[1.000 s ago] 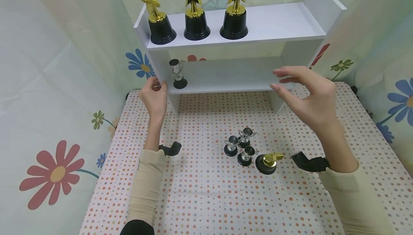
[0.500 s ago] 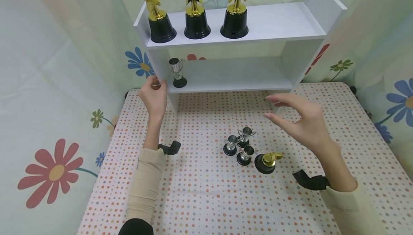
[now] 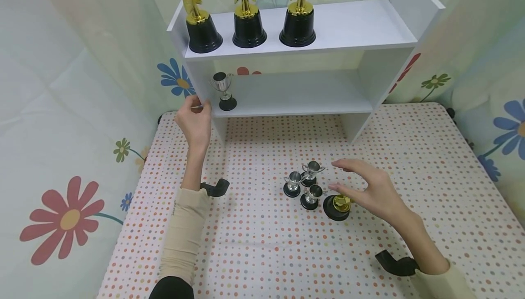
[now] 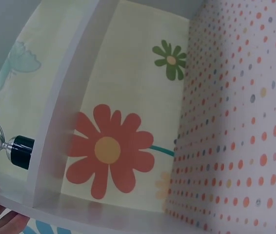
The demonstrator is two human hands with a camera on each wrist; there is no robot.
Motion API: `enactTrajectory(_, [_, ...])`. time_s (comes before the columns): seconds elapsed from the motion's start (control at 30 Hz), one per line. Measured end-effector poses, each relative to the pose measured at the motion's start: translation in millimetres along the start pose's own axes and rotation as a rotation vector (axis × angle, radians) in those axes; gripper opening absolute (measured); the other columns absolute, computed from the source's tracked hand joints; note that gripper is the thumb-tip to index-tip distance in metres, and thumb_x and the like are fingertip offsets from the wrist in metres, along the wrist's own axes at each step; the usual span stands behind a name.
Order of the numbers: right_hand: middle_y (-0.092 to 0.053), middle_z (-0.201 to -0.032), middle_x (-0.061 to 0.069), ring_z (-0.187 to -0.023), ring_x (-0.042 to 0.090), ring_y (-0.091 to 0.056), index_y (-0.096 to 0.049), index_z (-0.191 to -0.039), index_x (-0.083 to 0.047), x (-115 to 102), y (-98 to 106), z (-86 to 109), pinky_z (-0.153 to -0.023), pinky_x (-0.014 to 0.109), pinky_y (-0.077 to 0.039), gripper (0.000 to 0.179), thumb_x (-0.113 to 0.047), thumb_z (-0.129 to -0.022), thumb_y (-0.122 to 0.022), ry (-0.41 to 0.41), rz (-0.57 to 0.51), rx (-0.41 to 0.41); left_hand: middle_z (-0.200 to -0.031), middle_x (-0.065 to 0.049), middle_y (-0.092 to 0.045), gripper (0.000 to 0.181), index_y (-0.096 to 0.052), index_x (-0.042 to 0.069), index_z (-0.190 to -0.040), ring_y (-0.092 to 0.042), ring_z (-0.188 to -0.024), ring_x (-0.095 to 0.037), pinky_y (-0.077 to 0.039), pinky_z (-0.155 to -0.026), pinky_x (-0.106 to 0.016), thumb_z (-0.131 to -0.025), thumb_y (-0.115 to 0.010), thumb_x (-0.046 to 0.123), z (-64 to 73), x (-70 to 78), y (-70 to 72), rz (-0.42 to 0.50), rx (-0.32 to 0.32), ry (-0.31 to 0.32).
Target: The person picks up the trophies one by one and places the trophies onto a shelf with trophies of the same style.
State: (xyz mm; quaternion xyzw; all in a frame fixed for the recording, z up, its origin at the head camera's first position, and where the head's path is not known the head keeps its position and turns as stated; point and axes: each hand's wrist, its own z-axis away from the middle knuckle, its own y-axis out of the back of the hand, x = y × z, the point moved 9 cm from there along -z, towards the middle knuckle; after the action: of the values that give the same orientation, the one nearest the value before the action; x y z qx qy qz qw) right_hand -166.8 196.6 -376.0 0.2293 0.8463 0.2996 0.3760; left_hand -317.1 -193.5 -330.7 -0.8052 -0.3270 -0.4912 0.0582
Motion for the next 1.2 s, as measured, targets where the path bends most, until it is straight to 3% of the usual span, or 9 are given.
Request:
enactTrajectory(0.23, [-0.069,-0.132,0.011,-0.125,-0.002,-0.055,-0.066,-0.135,-0.011,17.8,-14.0,24.3,-0.104,0.003,-0.033,0.073,-0.009,-0.067,-0.094,-0.141,0.003,-0.074,-0.099,-0.021,-0.075,0.025,-0.074,-0.001,-0.119,-0.069,-0.079,-0.029,-0.050,-0.068,-0.019,-0.096,-0.067,0.006,1.5,3.0,0.6,0.005,0.024,-0.029])
enactTrajectory(0.33, [-0.068,-0.134,0.011,-0.122,0.006,-0.061,-0.064,-0.137,-0.012,25.3,-18.8,32.4,-0.102,0.006,-0.040,0.074,-0.013,-0.070,-0.094,-0.215,-0.014,-0.090,-0.100,-0.020,-0.075,0.025,-0.074,0.000,-0.119,-0.068,-0.077,-0.028,-0.049,-0.067,-0.019,-0.096,-0.067,0.006,1.8,3.9,0.5,-0.002,0.030,-0.033])
enactTrajectory(0.5, [-0.065,-0.140,0.010,-0.117,0.031,-0.067,-0.059,-0.144,-0.016,42.5,-34.8,52.5,-0.095,0.037,-0.057,0.071,-0.024,-0.080,-0.089,-0.393,-0.098,-0.149,-0.101,-0.019,-0.076,0.024,-0.075,0.001,-0.118,-0.070,-0.077,-0.026,-0.050,-0.066,-0.016,-0.096,-0.067,0.006,1.2,5.2,0.7,-0.009,0.038,-0.045])
enactTrajectory(0.6, [-0.063,-0.142,0.013,-0.119,0.040,-0.066,-0.057,-0.145,-0.017,49.2,-42.7,62.9,-0.094,0.059,-0.055,0.071,-0.026,-0.082,-0.088,-0.473,-0.174,-0.173,-0.100,-0.019,-0.076,0.024,-0.075,0.000,-0.118,-0.071,-0.078,-0.028,-0.051,-0.066,-0.014,-0.096,-0.066,0.006,0.2,7.5,0.7,-0.014,0.037,-0.070])
enactTrajectory(0.7, [-0.061,-0.144,0.014,-0.126,0.044,-0.061,-0.058,-0.145,-0.017,53.0,-46.7,70.7,-0.099,0.068,-0.048,0.072,-0.029,-0.081,-0.089,-0.522,-0.199,-0.180,-0.100,-0.018,-0.077,0.023,-0.075,0.000,-0.117,-0.073,-0.078,-0.028,-0.052,-0.066,-0.015,-0.097,-0.066,0.006,-0.5,9.8,0.0,-0.011,0.031,-0.082])
enactTrajectory(0.8, [-0.063,-0.143,0.012,-0.130,0.040,-0.057,-0.059,-0.143,-0.017,54.5,-50.1,76.8,-0.104,0.067,-0.044,0.073,-0.033,-0.079,-0.090,-0.529,-0.169,-0.187,-0.101,-0.016,-0.077,0.023,-0.076,0.002,-0.117,-0.073,-0.079,-0.027,-0.053,-0.067,-0.017,-0.096,-0.066,0.006,-0.3,9.8,0.4,-0.002,0.035,-0.064])
enactTrajectory(1.0, [-0.070,-0.133,0.007,-0.121,0.005,-0.060,-0.062,-0.139,-0.015,55.2,-52.7,81.5,-0.102,0.029,-0.052,0.070,-0.030,-0.077,-0.091,-0.492,-0.108,-0.167,-0.103,-0.016,-0.078,0.024,-0.076,0.004,-0.117,-0.072,-0.080,-0.028,-0.055,-0.068,-0.020,-0.095,-0.066,0.005,-0.5,9.7,1.5,0.007,0.048,-0.050])
enactTrajectory(1.07, [-0.070,-0.132,0.008,-0.121,0.009,-0.062,-0.062,-0.138,-0.013,56.2,-53.1,82.8,-0.103,0.032,-0.053,0.069,-0.030,-0.078,-0.090,-0.498,-0.110,-0.167,-0.104,-0.016,-0.078,0.025,-0.076,0.004,-0.119,-0.072,-0.081,-0.028,-0.056,-0.069,-0.021,-0.096,-0.066,0.005,-0.4,9.5,1.0,0.008,0.046,-0.053])
enactTrajectory(1.2, [-0.071,-0.131,0.011,-0.120,0.030,-0.065,-0.064,-0.136,-0.011,58.3,-52.6,86.9,-0.100,0.054,-0.052,0.066,-0.031,-0.079,-0.090,-0.512,-0.090,-0.170,-0.105,-0.016,-0.078,0.026,-0.075,0.005,-0.121,-0.073,-0.083,-0.028,-0.055,-0.070,-0.020,-0.096,-0.066,0.005,0.4,8.4,0.0,0.009,0.041,-0.057])
